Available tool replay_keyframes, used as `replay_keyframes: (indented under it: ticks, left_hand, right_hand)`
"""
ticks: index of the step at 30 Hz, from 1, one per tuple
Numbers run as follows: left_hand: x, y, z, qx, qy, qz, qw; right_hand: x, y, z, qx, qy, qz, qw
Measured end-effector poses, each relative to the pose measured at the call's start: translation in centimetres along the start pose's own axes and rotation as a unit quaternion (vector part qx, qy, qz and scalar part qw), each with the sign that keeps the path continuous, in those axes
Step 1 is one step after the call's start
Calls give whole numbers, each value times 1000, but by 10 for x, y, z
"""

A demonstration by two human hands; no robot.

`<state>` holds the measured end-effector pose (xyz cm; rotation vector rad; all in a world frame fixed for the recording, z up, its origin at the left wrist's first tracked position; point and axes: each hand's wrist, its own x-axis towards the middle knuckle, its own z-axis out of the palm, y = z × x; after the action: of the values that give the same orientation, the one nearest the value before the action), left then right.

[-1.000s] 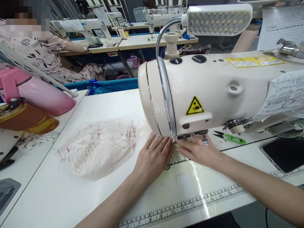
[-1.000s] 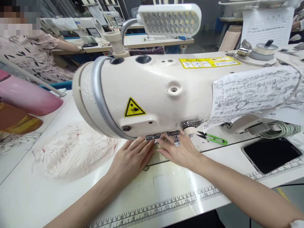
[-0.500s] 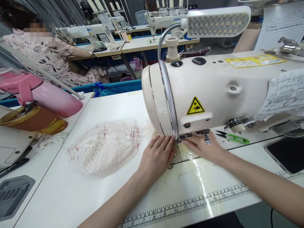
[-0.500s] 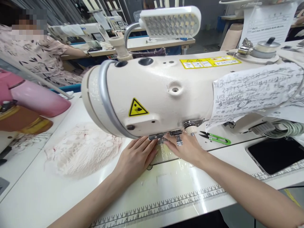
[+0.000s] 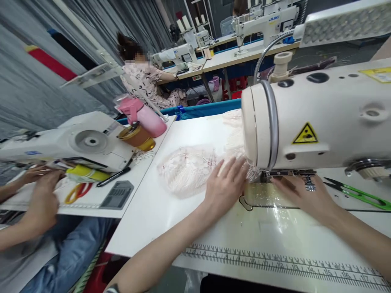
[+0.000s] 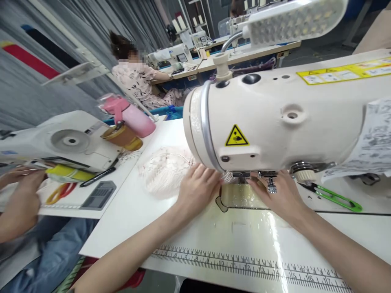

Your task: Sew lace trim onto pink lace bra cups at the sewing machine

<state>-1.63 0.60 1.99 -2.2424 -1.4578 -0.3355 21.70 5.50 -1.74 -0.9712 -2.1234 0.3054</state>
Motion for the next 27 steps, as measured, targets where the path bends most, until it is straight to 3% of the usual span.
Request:
replay_keyframes:
  ticks: [5,8,12,14,16,17,19,21,22,24,27]
  left_hand:
    - [-23,-47,-14,119,-47,-203,971]
    - [-46,-57,-15,83,-44,-228,969]
    - [-59,-48,-27,-66,15,-239,969]
    - [-54,-36,-38,-137,-8,-209,968]
    - [-42,-19,-47,-211,-87,-119,966]
    - [-35,-9,-50,-271,-135,-52,952]
    - [-21,12,-52,-391,-205,75,894]
    - [-13,30,-49,-446,-207,136,860]
    - [-10,38,-46,-444,-187,135,866]
    - [-9,50,-39,-386,-137,95,907]
    - [-12,54,-29,-261,-105,54,958]
  right_hand:
    - [-5,5,5,21,5,7,1000]
    - [-5,5,7,3,1,4,1000]
    - [-3,5,9,-13,-2,-20,1000]
    - [-2,5,9,-18,-8,-23,1000]
    - [0,4,9,-27,-14,-17,999]
    - [1,4,8,-35,-16,-12,999]
    - [2,2,7,-56,-18,-4,998]
    - [4,-1,4,-86,-11,-14,996]
    - [5,-2,2,-97,-7,-10,995]
    - [7,-6,-2,-104,8,-34,994]
    - [7,-10,-6,-84,-3,-180,980]
